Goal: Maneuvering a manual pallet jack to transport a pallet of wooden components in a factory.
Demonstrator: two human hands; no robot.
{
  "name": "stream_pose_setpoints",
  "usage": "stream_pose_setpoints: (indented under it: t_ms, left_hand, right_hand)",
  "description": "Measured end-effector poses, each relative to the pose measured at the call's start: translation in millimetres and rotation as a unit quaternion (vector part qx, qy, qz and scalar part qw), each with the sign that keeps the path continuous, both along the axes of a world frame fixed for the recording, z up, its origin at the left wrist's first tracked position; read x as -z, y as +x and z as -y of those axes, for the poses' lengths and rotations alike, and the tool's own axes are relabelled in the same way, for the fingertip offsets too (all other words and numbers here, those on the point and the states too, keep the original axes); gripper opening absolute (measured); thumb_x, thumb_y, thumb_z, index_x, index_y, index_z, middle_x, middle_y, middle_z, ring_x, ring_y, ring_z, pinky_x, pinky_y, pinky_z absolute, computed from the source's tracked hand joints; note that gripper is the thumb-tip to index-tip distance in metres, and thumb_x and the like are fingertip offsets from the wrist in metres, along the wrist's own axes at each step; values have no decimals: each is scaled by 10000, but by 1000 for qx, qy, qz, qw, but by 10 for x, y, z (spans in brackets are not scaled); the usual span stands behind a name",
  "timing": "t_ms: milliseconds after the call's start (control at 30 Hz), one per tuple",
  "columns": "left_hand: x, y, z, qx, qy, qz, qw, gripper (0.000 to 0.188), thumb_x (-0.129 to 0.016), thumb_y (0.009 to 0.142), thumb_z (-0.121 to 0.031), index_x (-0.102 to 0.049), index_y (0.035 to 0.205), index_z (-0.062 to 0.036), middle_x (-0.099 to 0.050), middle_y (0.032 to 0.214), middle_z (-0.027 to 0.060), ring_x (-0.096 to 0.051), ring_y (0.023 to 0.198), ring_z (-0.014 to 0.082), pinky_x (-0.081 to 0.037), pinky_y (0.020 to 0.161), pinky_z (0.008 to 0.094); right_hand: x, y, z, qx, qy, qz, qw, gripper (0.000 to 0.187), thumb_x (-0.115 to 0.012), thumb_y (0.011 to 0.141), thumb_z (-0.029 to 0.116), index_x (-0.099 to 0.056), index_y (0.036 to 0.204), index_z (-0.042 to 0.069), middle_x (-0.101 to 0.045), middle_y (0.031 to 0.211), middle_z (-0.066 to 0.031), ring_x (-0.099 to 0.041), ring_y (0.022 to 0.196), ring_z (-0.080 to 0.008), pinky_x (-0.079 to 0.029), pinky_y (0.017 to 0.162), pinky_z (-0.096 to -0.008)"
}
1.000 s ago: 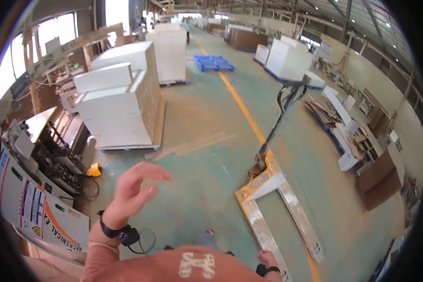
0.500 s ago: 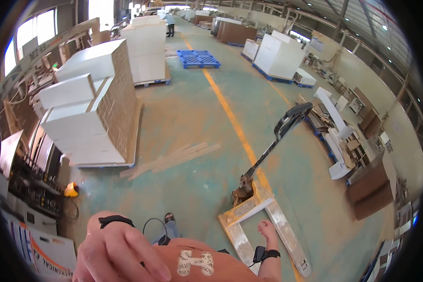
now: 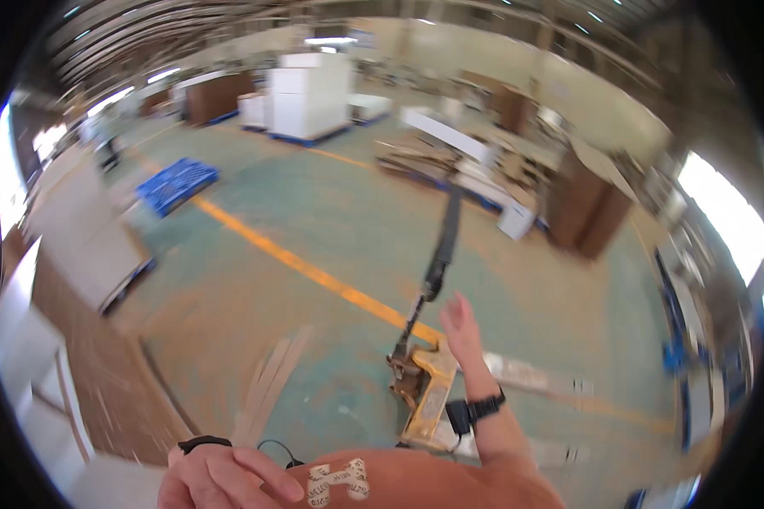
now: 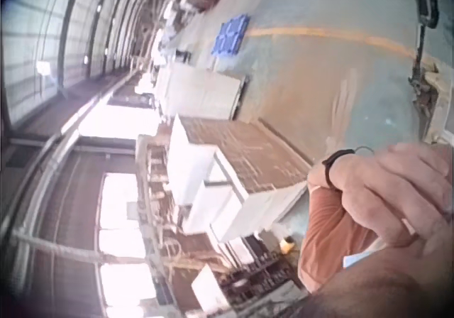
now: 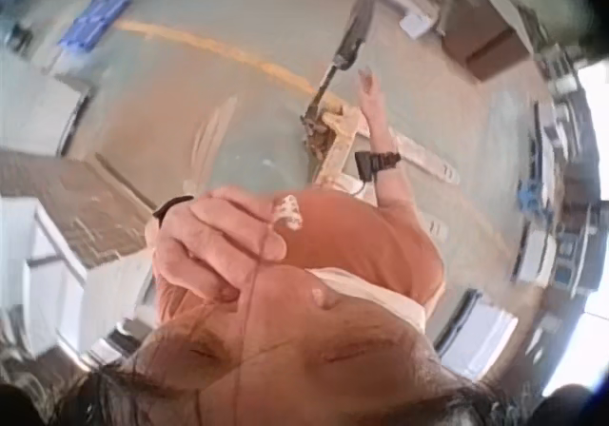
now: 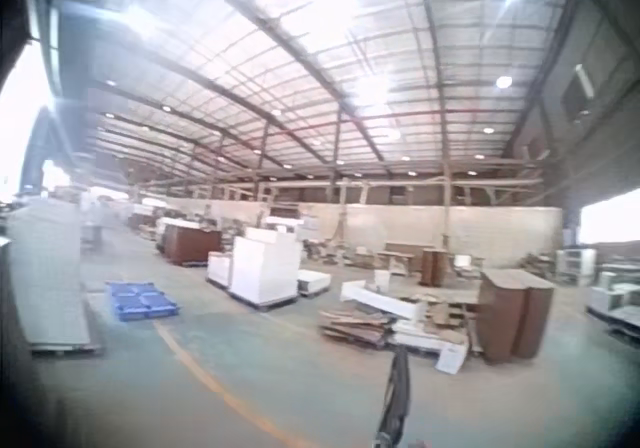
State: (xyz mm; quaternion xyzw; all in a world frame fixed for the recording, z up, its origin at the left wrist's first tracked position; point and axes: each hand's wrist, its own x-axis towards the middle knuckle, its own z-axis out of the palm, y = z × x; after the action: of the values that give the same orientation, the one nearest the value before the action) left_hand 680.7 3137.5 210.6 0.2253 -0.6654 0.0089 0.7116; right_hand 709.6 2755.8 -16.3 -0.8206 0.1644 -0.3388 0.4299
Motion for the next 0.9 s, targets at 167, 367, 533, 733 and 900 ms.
stream_pose_setpoints:
  t_ms: [167,367,533,733,900]
  left_hand:
    - [204,878,399,113,116,-67,985,209,-571,857,-276,-576,863,-66,-621,919,110,-562,962,303,-400,858,504]
    - [755,2649,1266,-83,303,-138,939,141,-454,919,-170,-463,827,-64,-591,844,114,-558,900,218,-427,838,349]
    - [1212,3628,2363,-191,413,-73,888,232,-486,895,-106,-477,1108,-15,-573,1069,111,-542,975,190,-418,885,314]
    - [1337,3978,3868,-246,360,134,890,651,-602,740,29,-369,1330,-119,-470,1250,114,-516,1035,255,-413,884,311]
    - [1363,3947,5107,-130,231,328,907,455,-615,678,59,-492,1096,-71,-541,1042,101,-531,906,265,-428,805,307]
  right_hand:
    - [-457,690,-194,32,122,60,990,575,-585,858,209,-291,1320,35,-589,993,-152,-586,853,-214,-477,744,-322]
    - [-462,907,-443,92,227,104,964,596,-638,812,266,-350,1288,54,-585,798,-117,-589,713,-210,-466,651,-334]
    - [-270,981,-429,150,163,128,967,603,-639,809,226,-328,1306,87,-554,778,-77,-558,673,-164,-453,625,-301]
    - [-375,990,-491,180,172,56,967,619,-625,822,256,-304,1326,93,-533,790,-48,-542,685,-150,-450,636,-289]
    - [-313,916,-507,275,132,52,951,552,-594,829,250,-334,1298,118,-603,799,-119,-610,717,-249,-486,655,-333]
